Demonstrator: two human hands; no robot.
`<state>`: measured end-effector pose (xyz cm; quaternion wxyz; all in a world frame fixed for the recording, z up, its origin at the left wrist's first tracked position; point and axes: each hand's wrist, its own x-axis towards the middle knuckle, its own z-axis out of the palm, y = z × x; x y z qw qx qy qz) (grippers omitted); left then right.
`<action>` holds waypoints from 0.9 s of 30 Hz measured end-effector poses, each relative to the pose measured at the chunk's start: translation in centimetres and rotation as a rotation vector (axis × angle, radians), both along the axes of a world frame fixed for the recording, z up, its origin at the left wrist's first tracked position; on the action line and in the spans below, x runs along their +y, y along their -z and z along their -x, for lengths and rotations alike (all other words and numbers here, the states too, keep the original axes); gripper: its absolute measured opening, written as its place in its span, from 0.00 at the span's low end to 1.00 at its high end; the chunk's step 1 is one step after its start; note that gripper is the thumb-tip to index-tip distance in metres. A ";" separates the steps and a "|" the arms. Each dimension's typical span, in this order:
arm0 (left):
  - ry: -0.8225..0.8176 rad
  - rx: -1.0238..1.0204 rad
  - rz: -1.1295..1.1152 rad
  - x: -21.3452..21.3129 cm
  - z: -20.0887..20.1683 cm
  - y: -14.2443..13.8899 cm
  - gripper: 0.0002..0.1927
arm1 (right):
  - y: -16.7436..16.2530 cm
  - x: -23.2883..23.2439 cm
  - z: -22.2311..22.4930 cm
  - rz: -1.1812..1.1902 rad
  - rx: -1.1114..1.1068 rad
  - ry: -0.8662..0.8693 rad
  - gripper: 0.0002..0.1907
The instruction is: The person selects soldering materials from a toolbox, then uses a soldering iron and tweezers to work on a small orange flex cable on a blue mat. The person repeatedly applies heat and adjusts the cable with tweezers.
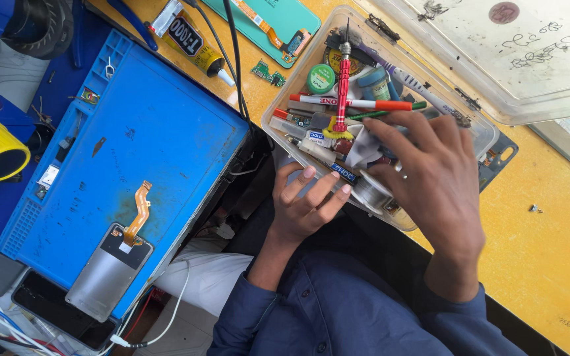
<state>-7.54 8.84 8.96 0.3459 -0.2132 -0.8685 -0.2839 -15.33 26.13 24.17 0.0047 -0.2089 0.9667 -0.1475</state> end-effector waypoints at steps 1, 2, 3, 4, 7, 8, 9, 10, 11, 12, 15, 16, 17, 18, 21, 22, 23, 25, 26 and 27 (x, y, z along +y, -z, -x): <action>0.001 0.000 0.001 0.0 0.0 0.1 0.22 | 0.2 0.1 -0.1 -0.010 0.022 0.039 0.26; 0.003 -0.004 -0.001 0.1 0.0 0.1 0.22 | 0.5 0.2 -0.2 0.028 0.040 0.064 0.20; 0.005 -0.006 -0.003 0.1 0.0 0.1 0.22 | 0.8 0.4 -0.3 0.067 0.060 0.089 0.14; 0.006 -0.010 -0.004 0.1 0.0 0.1 0.22 | 0.9 0.6 -0.5 0.107 0.078 0.113 0.10; 0.009 0.001 0.005 0.0 0.0 0.1 0.22 | 1.1 1.6 -0.9 0.385 0.130 0.226 0.08; 0.009 -0.003 -0.001 0.0 0.0 0.1 0.22 | 1.1 1.9 -1.0 0.500 0.132 0.266 0.08; 0.009 -0.007 -0.007 0.0 0.0 0.1 0.22 | 1.0 2.3 -1.0 0.639 0.103 0.315 0.07; 0.008 -0.010 -0.012 0.1 -0.1 0.2 0.22 | 1.0 2.4 -1.1 0.772 0.082 0.350 0.06; 0.008 -0.009 -0.012 0.1 -0.1 0.2 0.22 | 1.0 2.6 -1.1 0.908 0.068 0.383 0.06; 0.009 -0.010 -0.012 0.1 -0.1 0.3 0.23 | 1.0 2.6 -1.1 1.037 0.063 0.402 0.08; 0.011 -0.010 -0.012 0.2 -0.1 0.4 0.23 | 1.0 3.0 -1.1 1.225 0.026 0.358 0.11; 0.013 -0.011 -0.014 0.2 -0.1 0.4 0.23 | 1.1 3.1 -1.1 1.252 0.017 0.342 0.11; 0.013 -0.012 -0.014 0.2 -0.2 0.4 0.23 | 1.1 3.3 -1.2 1.280 0.008 0.326 0.12; 0.015 -0.011 -0.013 0.1 -0.1 0.4 0.22 | 1.3 3.5 -1.3 1.308 0.007 0.323 0.11; 0.016 -0.011 -0.011 0.1 -0.2 0.5 0.22 | 1.8 4.1 -1.5 1.360 0.011 0.322 0.09; 0.016 -0.011 -0.010 0.0 -0.2 0.5 0.22 | 2.0 4.3 -1.7 1.380 0.006 0.331 0.09; 0.018 -0.011 -0.008 0.0 -0.2 0.5 0.22 | 2.2 4.6 -1.8 1.400 0.001 0.340 0.08; 0.021 -0.012 -0.008 0.0 -0.3 0.6 0.23 | 2.6 5.0 -2.0 1.454 -0.028 0.367 0.08; 0.022 -0.013 -0.009 0.0 -0.3 0.6 0.23 | 2.8 5.2 -2.1 1.482 -0.042 0.376 0.09; 0.022 -0.013 -0.009 0.0 -0.3 0.7 0.23 | 2.9 5.4 -2.1 1.511 -0.059 0.376 0.09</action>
